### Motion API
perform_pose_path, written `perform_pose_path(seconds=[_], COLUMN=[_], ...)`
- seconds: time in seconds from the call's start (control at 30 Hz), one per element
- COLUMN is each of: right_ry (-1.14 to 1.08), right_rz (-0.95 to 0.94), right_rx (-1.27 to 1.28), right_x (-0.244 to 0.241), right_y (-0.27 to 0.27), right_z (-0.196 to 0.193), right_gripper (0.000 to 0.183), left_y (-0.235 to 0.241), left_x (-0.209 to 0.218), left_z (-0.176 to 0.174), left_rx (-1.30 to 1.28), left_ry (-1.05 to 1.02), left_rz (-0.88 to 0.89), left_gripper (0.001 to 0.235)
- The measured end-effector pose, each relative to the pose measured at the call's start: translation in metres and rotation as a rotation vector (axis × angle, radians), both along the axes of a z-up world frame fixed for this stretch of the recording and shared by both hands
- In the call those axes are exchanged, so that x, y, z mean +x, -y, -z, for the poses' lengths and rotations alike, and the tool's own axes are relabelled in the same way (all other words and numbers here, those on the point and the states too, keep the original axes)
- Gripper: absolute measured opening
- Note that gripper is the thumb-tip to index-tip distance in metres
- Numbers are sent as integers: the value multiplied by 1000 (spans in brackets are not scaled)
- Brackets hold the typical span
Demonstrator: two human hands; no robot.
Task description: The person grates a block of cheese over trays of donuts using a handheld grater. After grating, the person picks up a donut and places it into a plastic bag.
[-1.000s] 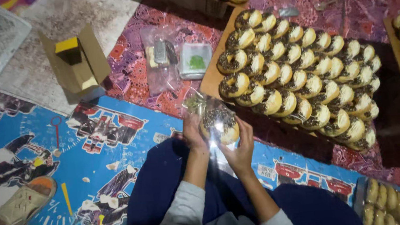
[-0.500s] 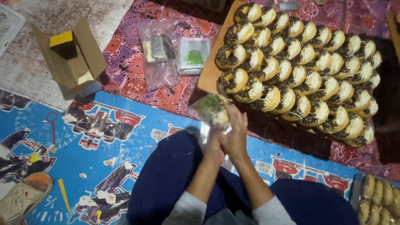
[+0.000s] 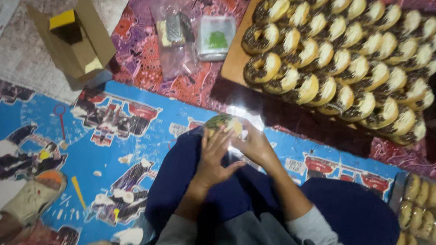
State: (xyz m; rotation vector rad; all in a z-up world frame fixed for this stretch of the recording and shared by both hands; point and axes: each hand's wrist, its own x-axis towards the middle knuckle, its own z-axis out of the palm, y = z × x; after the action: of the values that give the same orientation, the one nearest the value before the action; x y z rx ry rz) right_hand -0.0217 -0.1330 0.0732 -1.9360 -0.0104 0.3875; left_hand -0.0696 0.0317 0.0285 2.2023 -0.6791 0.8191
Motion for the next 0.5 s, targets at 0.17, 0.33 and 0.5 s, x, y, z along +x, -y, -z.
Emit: perform_pose_path(seconds=[0.17, 0.33, 0.5], right_ry=[258, 551, 907], right_rz=[-323, -421, -435], right_rx=[-350, -520, -222], right_x=[-34, -60, -50], right_y=[-18, -53, -63], right_z=[-15, -20, -14], right_gripper=[42, 22, 25], left_y=[-36, -55, -59], left_x=[-53, -67, -62], left_z=[12, 34, 53], left_rx=[-612, -1015, -1146], left_ry=[-485, -731, -691], left_rz=[-160, -282, -225], left_gripper=[21, 22, 19])
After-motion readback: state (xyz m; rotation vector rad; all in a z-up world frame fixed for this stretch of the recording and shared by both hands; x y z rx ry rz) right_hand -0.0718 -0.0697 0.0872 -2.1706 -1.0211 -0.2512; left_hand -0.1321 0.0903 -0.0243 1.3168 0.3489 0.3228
